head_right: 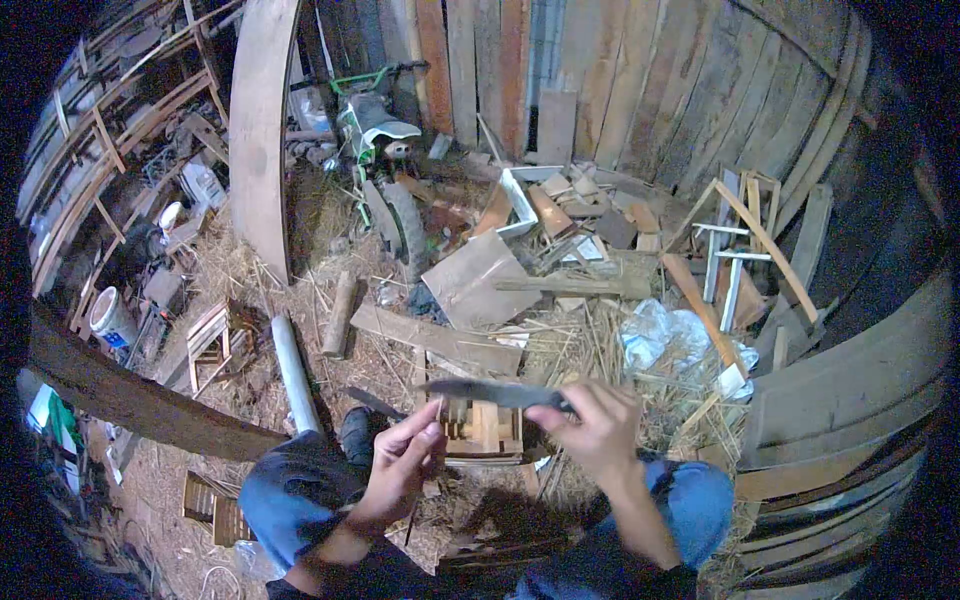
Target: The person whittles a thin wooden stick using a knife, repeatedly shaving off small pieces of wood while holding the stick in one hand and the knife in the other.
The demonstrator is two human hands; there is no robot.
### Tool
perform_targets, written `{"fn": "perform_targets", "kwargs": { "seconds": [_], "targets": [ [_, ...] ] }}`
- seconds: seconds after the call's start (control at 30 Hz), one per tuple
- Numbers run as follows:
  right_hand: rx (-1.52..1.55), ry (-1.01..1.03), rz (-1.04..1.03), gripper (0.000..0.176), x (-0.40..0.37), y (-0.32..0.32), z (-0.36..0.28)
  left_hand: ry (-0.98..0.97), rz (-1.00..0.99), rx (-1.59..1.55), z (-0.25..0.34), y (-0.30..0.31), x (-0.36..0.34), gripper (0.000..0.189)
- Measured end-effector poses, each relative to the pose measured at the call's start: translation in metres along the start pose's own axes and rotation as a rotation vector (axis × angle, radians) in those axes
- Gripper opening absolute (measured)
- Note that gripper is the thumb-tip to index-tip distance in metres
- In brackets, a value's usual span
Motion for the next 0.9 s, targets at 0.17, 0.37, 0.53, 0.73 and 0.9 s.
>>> {"fn": "perform_targets", "kwargs": {
  "seconds": [0.17, 0.37, 0.53, 0.73, 0.9],
  "targets": [
    [0.093, 0.178, -0.03, 0.041, 0.006, -0.019, -0.041, 0.059, -0.1, -0.068, -0.012, -0.01, 0.005, 0.044],
    [0.064, 0.215, -0.094, 0.042, 0.011, -0.012, -0.045, 0.086, -0.16, 0.015, -0.018, -0.018, 0.002, 0.046],
    [0.129, 0.097, 0.023, 0.043, 0.008, -0.003, -0.011, 0.136, -0.15, 0.07, -0.013, -0.013, -0.003, 0.04],
    [-0.035, -0.326, 0.027, 0.039, -0.002, 0.028, 0.043, 0.115, -0.124, 0.092, -0.005, -0.007, -0.01, 0.033],
    [0.013, 0.066, -0.059, 0.04, -0.005, 0.007, -0.008, -0.11, -0.045, 0.144, 0.005, 0.0, -0.004, 0.028]
  ]
}}
Point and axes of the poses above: each hand's wrist, its own x-axis towards the middle knuckle, its own y-axis out of the back of the hand, z = x × y, the point moved 6 cm from there along x, towards the middle knuckle, and after that the axes turned 3 degrees about -x, right-handed, at the moved point
